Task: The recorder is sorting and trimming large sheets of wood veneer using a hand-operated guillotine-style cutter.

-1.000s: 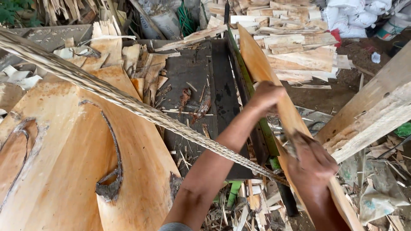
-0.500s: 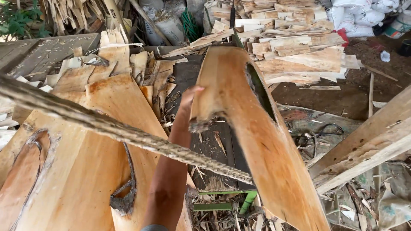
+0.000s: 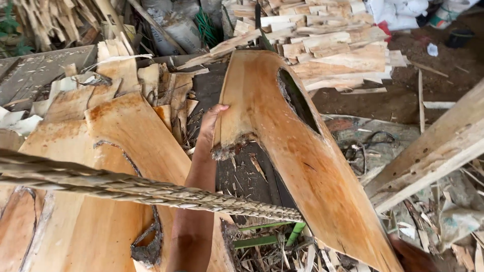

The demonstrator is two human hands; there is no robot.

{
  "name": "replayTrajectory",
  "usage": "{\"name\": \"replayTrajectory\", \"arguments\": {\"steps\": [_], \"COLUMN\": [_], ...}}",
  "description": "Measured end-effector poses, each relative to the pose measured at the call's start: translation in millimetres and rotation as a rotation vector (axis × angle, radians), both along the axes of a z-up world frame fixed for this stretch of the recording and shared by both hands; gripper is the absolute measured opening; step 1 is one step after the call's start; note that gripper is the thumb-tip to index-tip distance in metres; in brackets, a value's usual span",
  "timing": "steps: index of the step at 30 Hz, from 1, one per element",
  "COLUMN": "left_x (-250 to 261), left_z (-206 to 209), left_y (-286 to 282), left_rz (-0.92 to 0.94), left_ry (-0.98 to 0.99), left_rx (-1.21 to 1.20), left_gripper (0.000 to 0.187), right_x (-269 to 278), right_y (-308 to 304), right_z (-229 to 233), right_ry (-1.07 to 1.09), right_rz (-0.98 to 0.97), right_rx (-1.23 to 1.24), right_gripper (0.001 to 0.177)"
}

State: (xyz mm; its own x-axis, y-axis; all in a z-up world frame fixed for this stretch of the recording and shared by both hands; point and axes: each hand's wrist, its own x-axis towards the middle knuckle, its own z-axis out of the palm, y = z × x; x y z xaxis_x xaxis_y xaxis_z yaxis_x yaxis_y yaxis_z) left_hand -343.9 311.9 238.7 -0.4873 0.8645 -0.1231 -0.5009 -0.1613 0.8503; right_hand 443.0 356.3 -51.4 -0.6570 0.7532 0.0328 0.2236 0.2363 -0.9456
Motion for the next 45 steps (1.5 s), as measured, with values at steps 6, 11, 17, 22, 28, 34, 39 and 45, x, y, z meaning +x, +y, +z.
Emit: {"name": "replayTrajectory", "arguments": {"steps": [6,11,17,22,28,34,39,45], "left_x": [-6,19,-22,14,26,10,-10,-82], "left_z": [33,71,35,97,173,236,274,182], "left_y": [9,-1,3,8,81,74,9,-64], "left_rz": [-0.025,-0.090,-0.033,0.014,-0.051,0.023,0.084,0.285], "left_ry": [0.093,0.044,0.104,0.309,0.594,0.723,0.677,0.512], "left_rx": [-0.016,-0.174,-0.107,-0.132,-0.196,-0.032,0.061,-0.213], "left_gripper": [0.042,0.041,0.030,0.029,0.032,0.026,0.024,0.032], "right_x": [-45,-61,-172,-192,-198,-221,-317,-469], "right_y": [119,124,77,85,96,166,257,310], "right_z": [25,21,136,156,208,209,240,237], "right_ry": [-0.052,-0.114,-0.166,-0.073,0.062,0.199,0.230,0.409], "right_rz": [-0.070,-0.146,-0.184,-0.368,-0.531,-0.369,-0.302,-0.113], "right_rx": [-0.117,-0.268,-0.401,-0.743,-0.447,-0.030,-0.040,-0.148], "right_gripper": [0.066,0.067,0.068,0.056,0.051,0.052,0.039,0.028]}}
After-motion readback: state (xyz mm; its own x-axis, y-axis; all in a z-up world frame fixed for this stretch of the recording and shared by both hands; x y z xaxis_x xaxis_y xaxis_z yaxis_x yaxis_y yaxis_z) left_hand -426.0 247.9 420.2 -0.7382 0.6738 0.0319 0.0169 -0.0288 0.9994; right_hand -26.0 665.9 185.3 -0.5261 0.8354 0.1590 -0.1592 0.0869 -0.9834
